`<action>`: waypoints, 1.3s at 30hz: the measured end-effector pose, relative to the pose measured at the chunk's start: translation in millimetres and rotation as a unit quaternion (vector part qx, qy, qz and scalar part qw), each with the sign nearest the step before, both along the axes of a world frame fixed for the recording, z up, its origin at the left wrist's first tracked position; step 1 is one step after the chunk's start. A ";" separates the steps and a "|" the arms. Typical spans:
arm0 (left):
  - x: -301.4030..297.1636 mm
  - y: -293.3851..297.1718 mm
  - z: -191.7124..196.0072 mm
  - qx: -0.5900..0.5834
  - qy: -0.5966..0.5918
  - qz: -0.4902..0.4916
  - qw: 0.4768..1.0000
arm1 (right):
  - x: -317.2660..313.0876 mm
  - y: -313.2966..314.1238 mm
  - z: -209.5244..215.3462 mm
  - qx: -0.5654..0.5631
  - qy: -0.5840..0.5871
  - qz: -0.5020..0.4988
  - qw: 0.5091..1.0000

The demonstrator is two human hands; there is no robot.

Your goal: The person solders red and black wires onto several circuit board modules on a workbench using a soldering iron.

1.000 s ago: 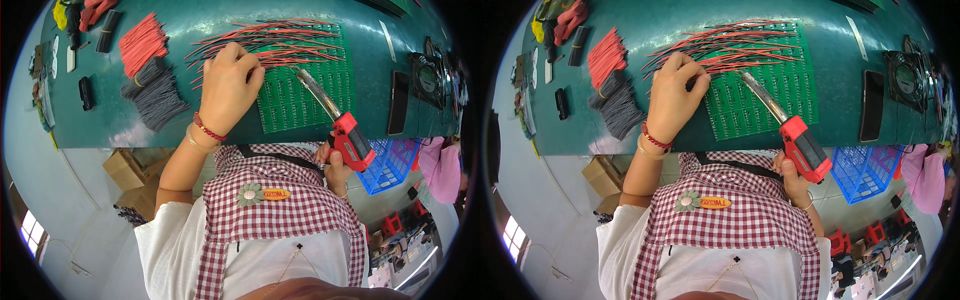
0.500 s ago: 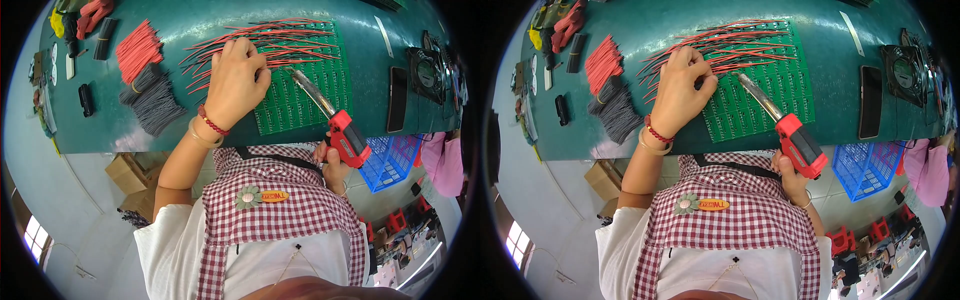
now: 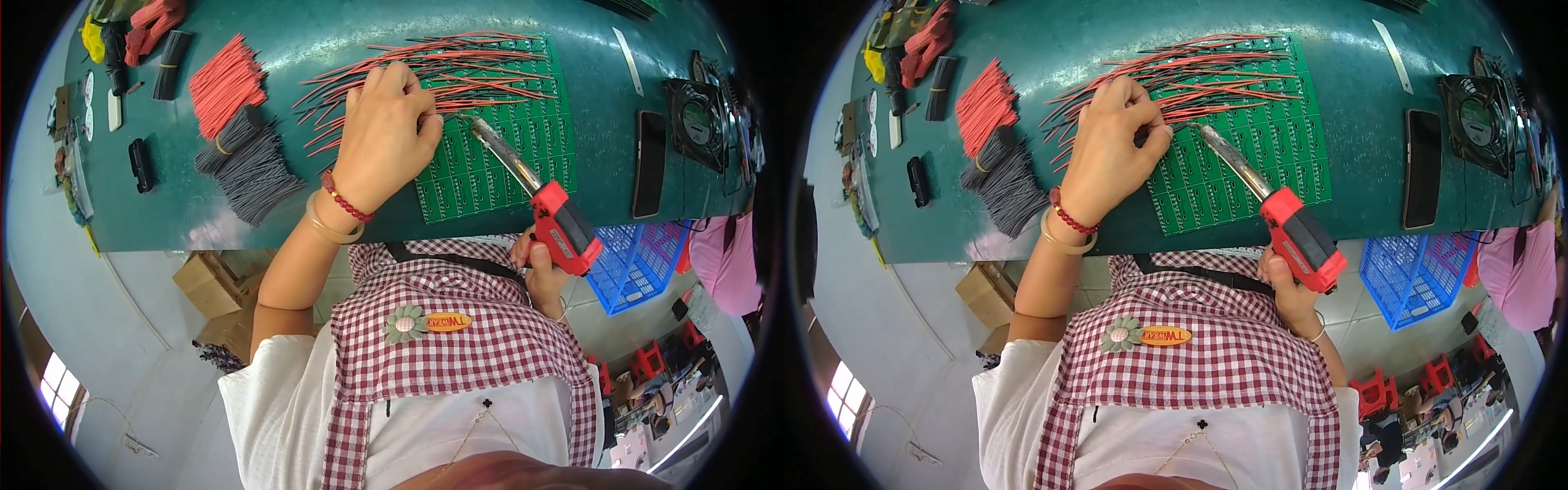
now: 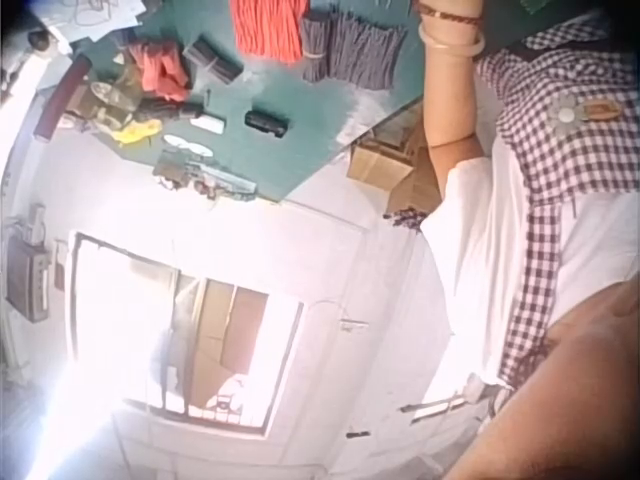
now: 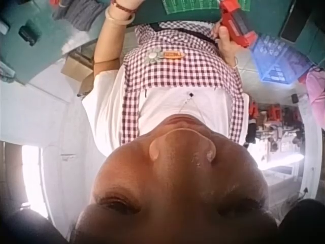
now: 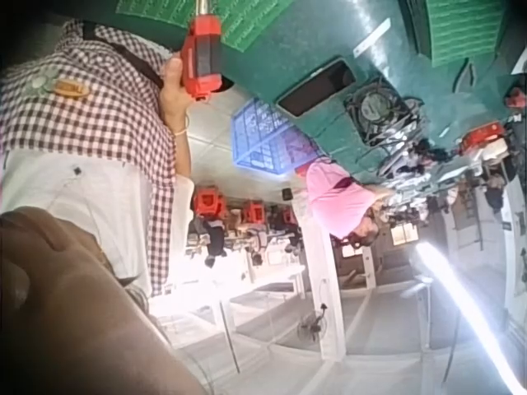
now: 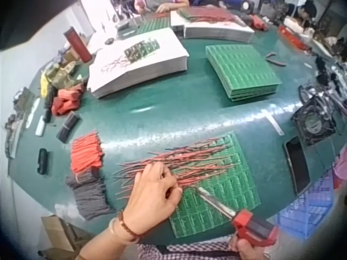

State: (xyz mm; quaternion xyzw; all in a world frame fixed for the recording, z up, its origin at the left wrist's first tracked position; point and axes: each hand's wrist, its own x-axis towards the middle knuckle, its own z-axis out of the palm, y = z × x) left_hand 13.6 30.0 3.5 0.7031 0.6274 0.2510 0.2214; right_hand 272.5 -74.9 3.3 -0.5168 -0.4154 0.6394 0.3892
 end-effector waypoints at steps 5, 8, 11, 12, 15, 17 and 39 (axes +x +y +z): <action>0.7 0.6 0.3 0.001 0.007 0.000 1.000 | -2.2 -0.5 0.2 0.006 -0.001 -0.003 1.000; 0.6 0.3 1.2 0.001 0.006 -0.003 1.000 | -2.6 -1.7 2.1 0.015 0.027 -0.033 0.999; 0.6 0.7 1.7 -0.001 0.011 -0.003 1.000 | -1.3 0.2 3.7 0.019 0.045 -0.037 0.998; 0.5 0.4 2.1 -0.001 0.011 -0.003 1.000 | -1.1 1.1 4.4 0.021 0.047 -0.036 0.998; 0.5 -0.1 3.1 -0.001 0.016 -0.001 1.000 | -2.5 2.2 5.5 0.024 0.032 -0.041 0.998; 0.0 0.3 5.2 0.004 0.022 -0.005 1.000 | -1.6 1.7 4.6 0.024 0.034 -0.039 0.998; 17.5 4.7 4.8 0.012 0.020 -0.003 1.000 | 7.0 1.8 2.1 0.023 0.032 -0.045 0.998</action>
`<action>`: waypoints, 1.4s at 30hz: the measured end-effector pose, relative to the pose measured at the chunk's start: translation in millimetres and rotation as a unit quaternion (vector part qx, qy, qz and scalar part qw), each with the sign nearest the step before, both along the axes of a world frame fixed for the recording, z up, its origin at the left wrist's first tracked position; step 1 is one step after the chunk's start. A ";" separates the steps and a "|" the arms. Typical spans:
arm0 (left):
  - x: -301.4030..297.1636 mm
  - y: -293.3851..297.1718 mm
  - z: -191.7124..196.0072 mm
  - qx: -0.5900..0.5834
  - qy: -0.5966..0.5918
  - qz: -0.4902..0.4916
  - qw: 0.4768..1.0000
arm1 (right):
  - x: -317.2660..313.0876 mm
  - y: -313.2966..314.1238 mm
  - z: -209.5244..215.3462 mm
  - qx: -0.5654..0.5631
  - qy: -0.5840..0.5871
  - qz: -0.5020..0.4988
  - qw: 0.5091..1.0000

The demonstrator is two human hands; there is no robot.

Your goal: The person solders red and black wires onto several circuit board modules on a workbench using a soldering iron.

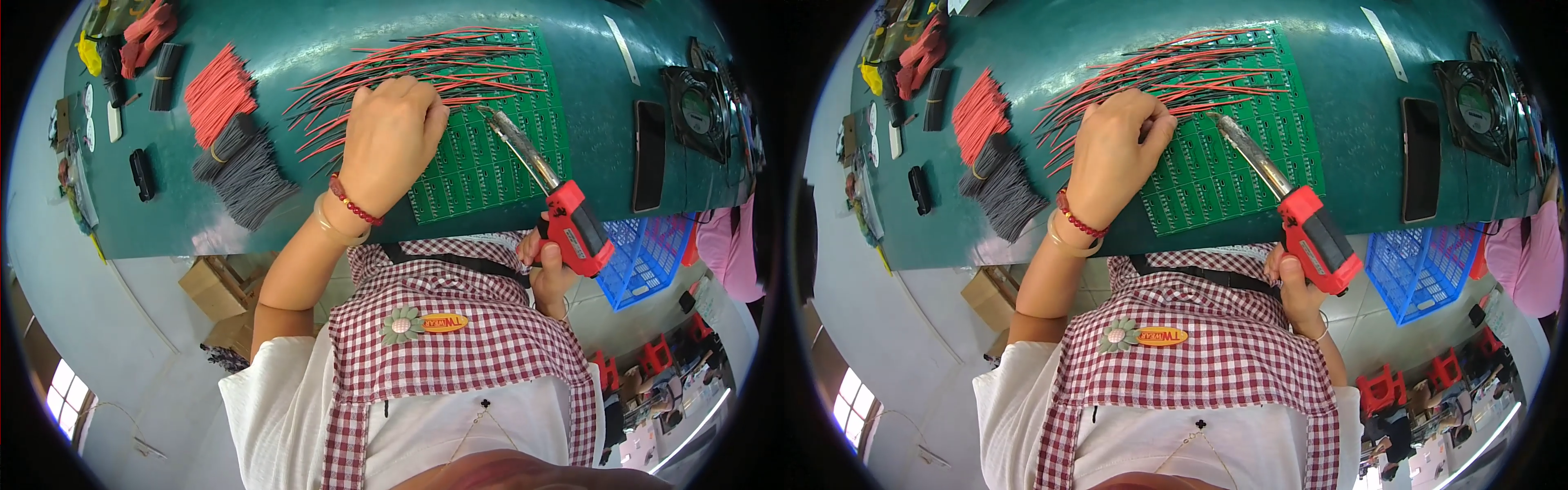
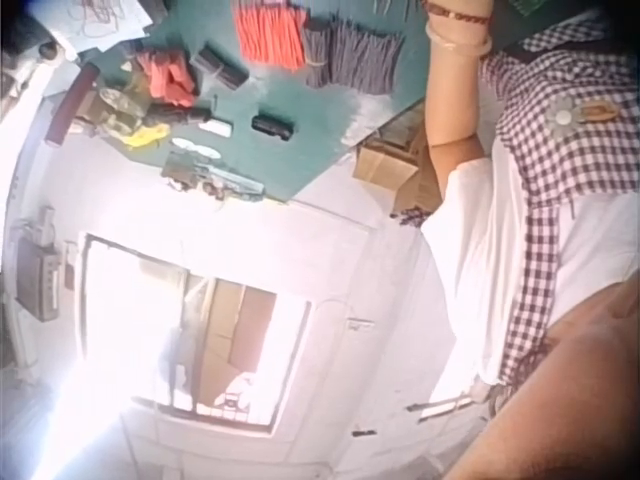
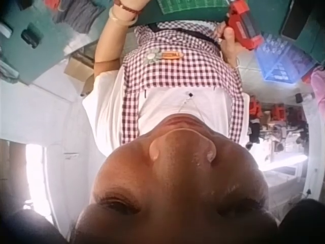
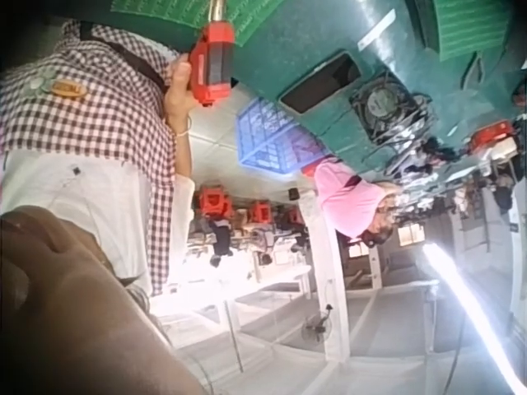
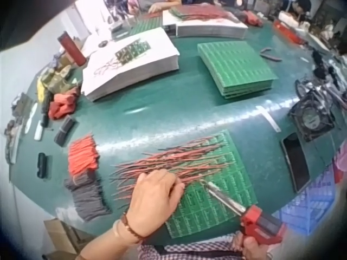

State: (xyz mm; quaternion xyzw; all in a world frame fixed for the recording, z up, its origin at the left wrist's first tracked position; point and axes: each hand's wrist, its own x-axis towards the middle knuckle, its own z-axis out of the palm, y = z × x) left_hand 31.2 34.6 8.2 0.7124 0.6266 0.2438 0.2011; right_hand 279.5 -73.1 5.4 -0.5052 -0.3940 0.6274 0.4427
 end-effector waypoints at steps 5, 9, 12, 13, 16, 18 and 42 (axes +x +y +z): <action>1.2 1.9 0.2 -0.001 0.022 0.000 1.000 | 1.3 -2.2 -2.2 -0.023 0.000 0.010 1.000; 1.4 1.9 -0.2 -0.003 0.024 -0.002 1.000 | 1.0 -1.6 -3.9 -0.011 -0.004 0.021 1.000; 1.2 1.8 0.8 -0.003 0.019 -0.001 1.000 | 0.6 -1.0 -2.6 -0.022 -0.015 0.026 0.999; 1.2 1.7 0.6 -0.003 0.019 0.000 1.000 | 1.3 -1.1 -3.4 -0.022 -0.015 0.027 0.999; 1.8 1.8 -0.3 0.003 0.019 0.001 1.000 | 2.7 -2.7 -6.7 -0.028 -0.037 0.051 0.998; 2.1 2.0 -0.6 0.003 0.023 -0.001 1.000 | -0.2 -4.9 -6.2 -0.024 -0.023 0.022 0.999; 9.6 8.7 0.1 0.039 -0.001 -0.009 0.999 | 2.0 -1.3 -1.0 0.000 0.017 -0.031 0.999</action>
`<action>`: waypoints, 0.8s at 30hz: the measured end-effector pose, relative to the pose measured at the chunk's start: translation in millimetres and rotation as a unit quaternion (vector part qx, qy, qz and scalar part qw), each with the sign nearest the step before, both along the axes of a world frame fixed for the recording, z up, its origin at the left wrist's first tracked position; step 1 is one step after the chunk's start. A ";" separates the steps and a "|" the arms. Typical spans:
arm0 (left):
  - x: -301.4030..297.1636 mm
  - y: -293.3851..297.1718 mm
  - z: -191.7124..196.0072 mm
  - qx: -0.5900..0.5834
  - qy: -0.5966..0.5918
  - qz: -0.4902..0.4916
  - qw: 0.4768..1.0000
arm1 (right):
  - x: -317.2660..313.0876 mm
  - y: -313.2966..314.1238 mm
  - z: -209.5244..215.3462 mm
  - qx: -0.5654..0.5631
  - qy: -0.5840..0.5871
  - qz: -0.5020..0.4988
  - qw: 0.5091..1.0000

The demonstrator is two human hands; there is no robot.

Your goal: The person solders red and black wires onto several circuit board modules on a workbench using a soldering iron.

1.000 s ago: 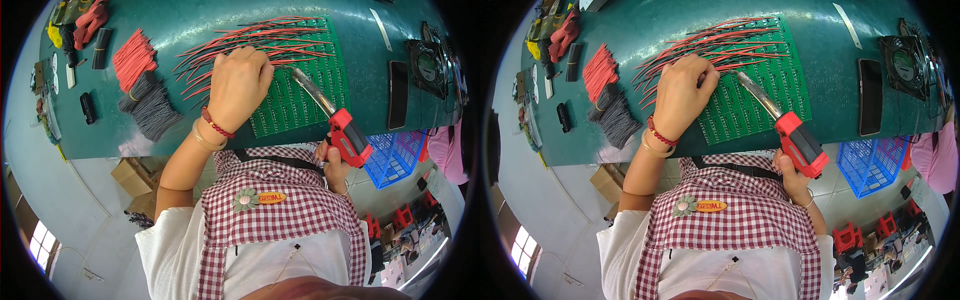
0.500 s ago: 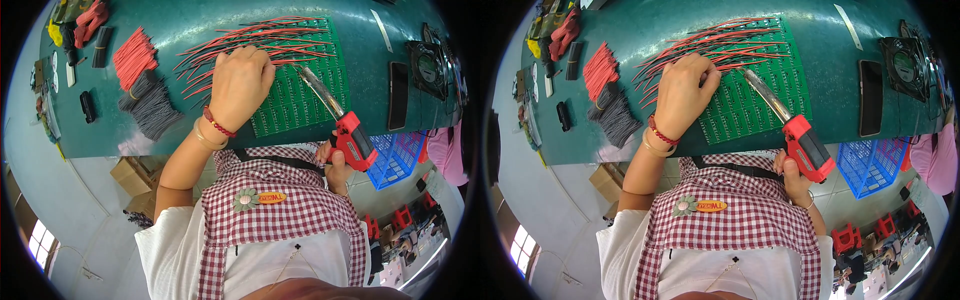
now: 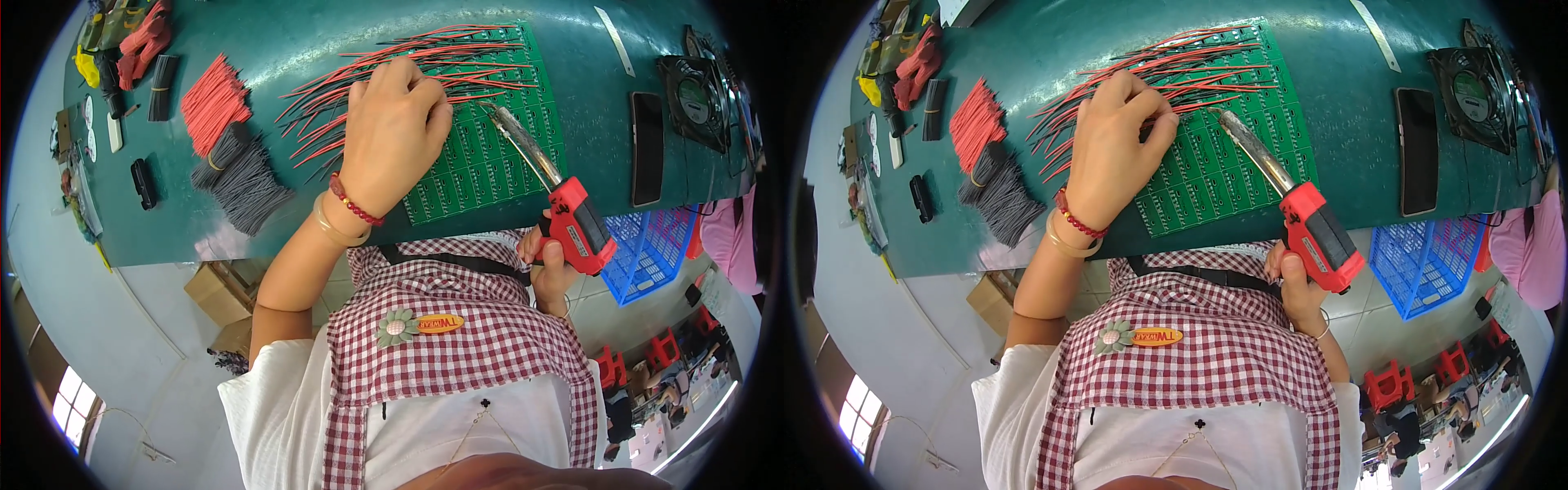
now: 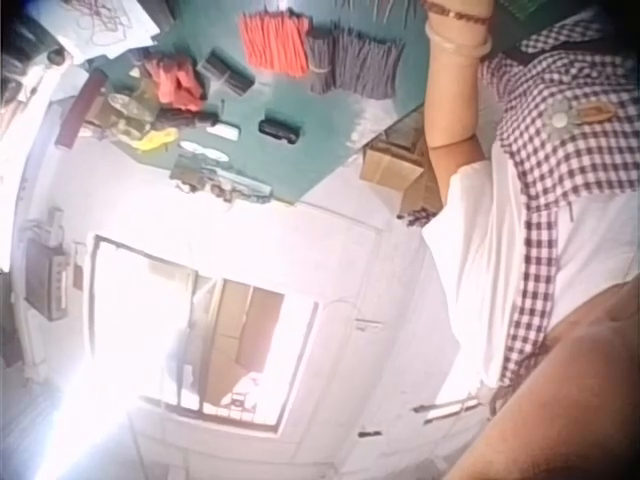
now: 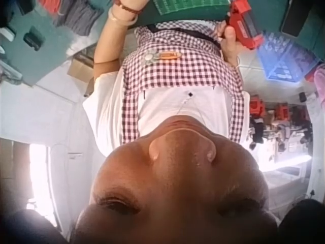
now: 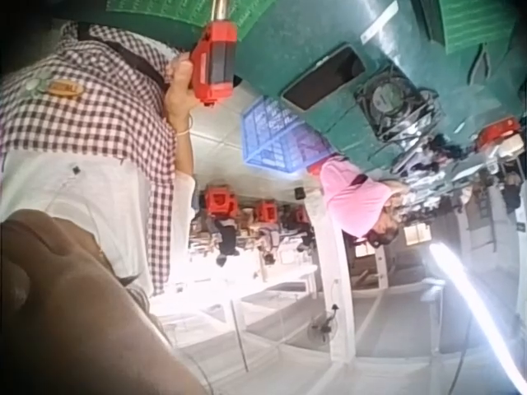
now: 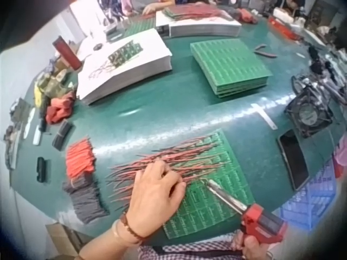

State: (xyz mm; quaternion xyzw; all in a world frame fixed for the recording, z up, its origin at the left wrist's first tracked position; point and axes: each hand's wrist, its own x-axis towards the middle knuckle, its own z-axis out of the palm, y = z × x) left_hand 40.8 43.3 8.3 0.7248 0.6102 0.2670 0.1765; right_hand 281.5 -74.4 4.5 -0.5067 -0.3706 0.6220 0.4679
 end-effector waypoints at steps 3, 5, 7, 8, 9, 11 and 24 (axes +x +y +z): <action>2.7 3.5 -3.3 -0.009 0.031 -0.009 0.999 | 1.5 0.1 -2.0 -0.008 -0.008 0.003 1.000; 2.6 4.5 -3.9 -0.017 0.028 -0.010 0.999 | 0.6 0.5 -1.4 -0.007 -0.011 0.004 1.000; 2.4 5.2 -3.7 -0.025 0.025 -0.012 0.999 | 0.3 0.4 -1.3 -0.006 -0.013 0.006 1.000; 2.5 5.3 -3.1 -0.034 0.017 -0.011 0.999 | 0.3 0.1 -1.5 -0.003 -0.012 0.009 1.000; 2.6 5.4 -2.6 -0.043 0.009 -0.011 0.999 | 0.4 -0.2 -1.7 0.000 -0.010 0.012 1.000; 3.1 5.6 -1.7 -0.042 0.012 -0.011 0.999 | 0.7 -1.2 -2.5 -0.001 -0.005 0.008 1.000; 6.6 4.4 2.4 -0.053 0.028 -0.004 0.998 | 2.5 -1.2 -2.8 -0.008 -0.017 0.011 1.000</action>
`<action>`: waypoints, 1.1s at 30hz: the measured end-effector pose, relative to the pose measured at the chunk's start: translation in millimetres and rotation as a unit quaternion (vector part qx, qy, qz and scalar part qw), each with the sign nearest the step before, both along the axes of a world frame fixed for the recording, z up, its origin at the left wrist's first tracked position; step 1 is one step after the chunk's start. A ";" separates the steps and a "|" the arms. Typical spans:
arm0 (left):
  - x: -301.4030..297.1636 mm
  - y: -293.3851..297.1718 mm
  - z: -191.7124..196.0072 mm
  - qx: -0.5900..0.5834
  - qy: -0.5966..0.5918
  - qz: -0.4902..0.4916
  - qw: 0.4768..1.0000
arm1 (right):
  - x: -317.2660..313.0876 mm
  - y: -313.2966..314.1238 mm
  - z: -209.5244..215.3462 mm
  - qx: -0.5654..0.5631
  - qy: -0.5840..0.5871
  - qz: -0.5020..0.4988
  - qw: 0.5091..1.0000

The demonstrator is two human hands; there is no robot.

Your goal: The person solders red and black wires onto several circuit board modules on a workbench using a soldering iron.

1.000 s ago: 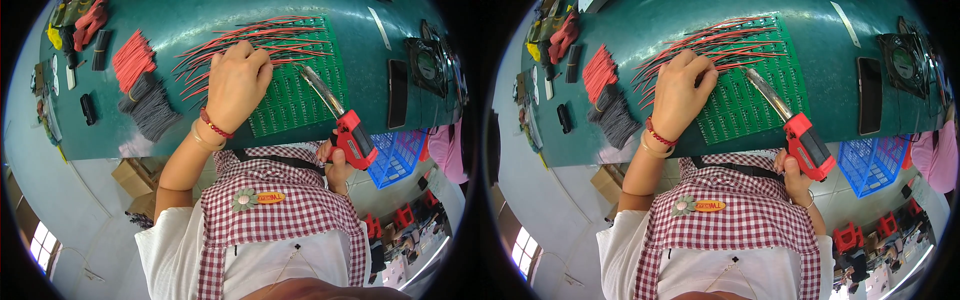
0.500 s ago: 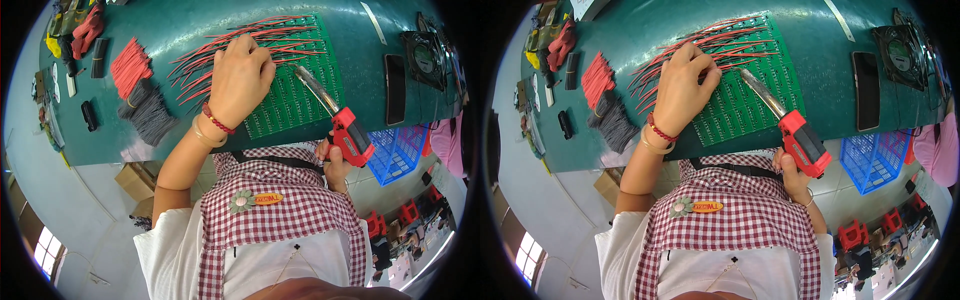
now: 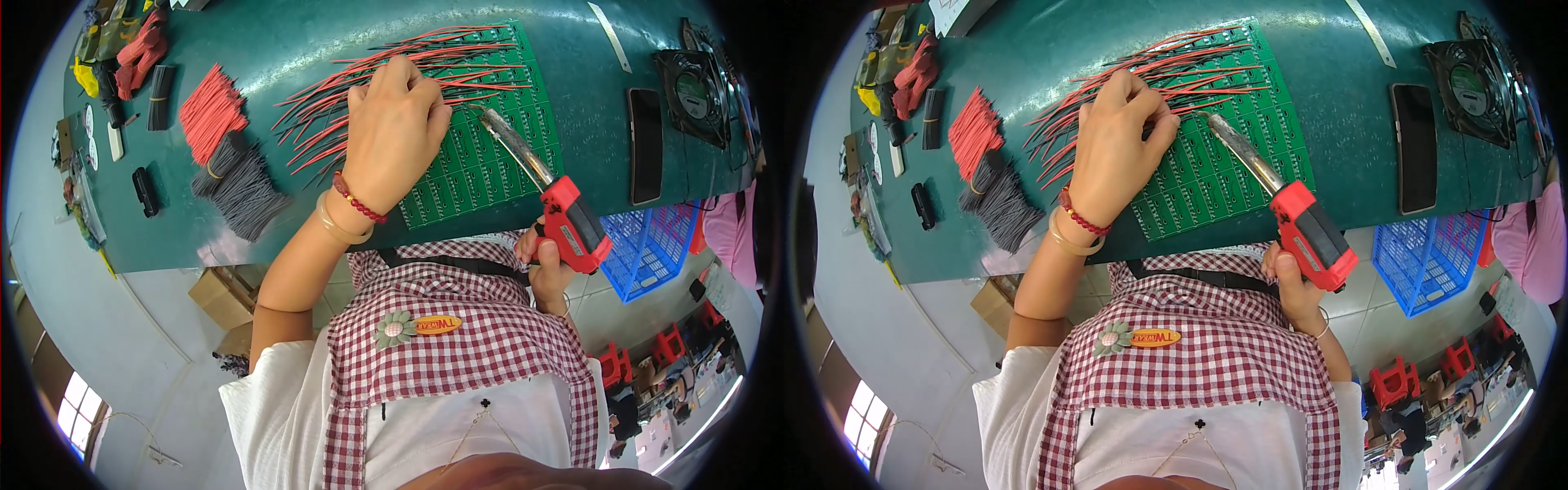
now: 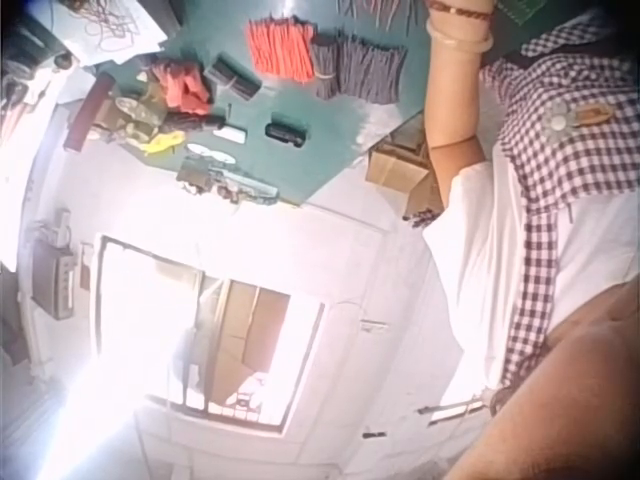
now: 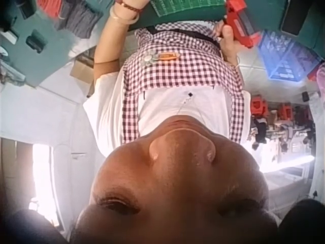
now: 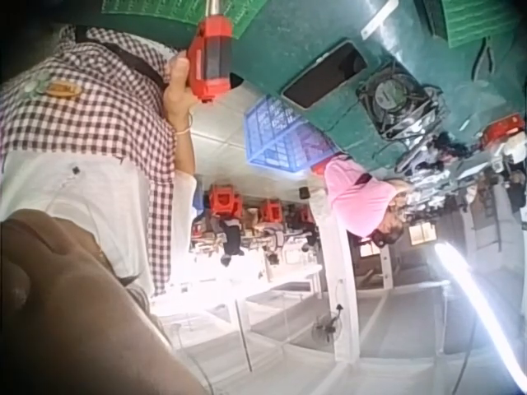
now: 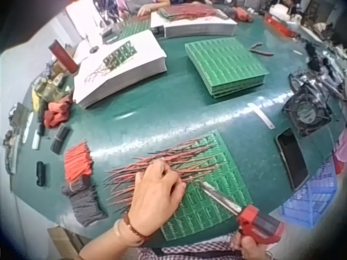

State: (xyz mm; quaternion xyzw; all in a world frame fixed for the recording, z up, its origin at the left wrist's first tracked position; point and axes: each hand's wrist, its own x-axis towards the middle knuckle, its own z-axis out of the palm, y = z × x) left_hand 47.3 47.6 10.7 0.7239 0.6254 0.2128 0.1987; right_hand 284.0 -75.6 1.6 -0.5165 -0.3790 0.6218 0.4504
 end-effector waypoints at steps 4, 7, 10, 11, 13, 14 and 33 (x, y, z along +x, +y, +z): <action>1.1 -0.7 -1.7 0.003 0.002 0.003 1.000 | 0.3 0.4 -1.2 0.002 -0.015 0.003 1.000; 2.0 -1.0 -2.3 0.009 0.005 0.006 1.000 | 2.2 1.3 -2.4 -0.012 -0.030 0.038 0.999; 3.1 -1.1 -2.7 0.016 0.010 0.008 1.000 | -0.1 0.3 -1.4 -0.012 -0.034 0.041 0.998; 3.0 -1.3 -3.1 0.017 0.009 0.009 1.000 | -3.8 0.0 0.7 -0.009 -0.011 0.014 1.000; 2.8 -1.5 -3.8 0.019 0.008 0.011 1.000 | -5.5 0.2 3.4 -0.005 0.011 -0.012 1.000; 2.7 -1.5 -4.2 0.022 0.006 0.010 1.000 | -4.9 0.4 4.3 0.001 0.007 -0.013 1.000; -3.6 -1.4 1.8 0.031 -0.012 0.013 0.999 | 1.2 -0.3 4.7 0.012 -0.002 -0.033 0.999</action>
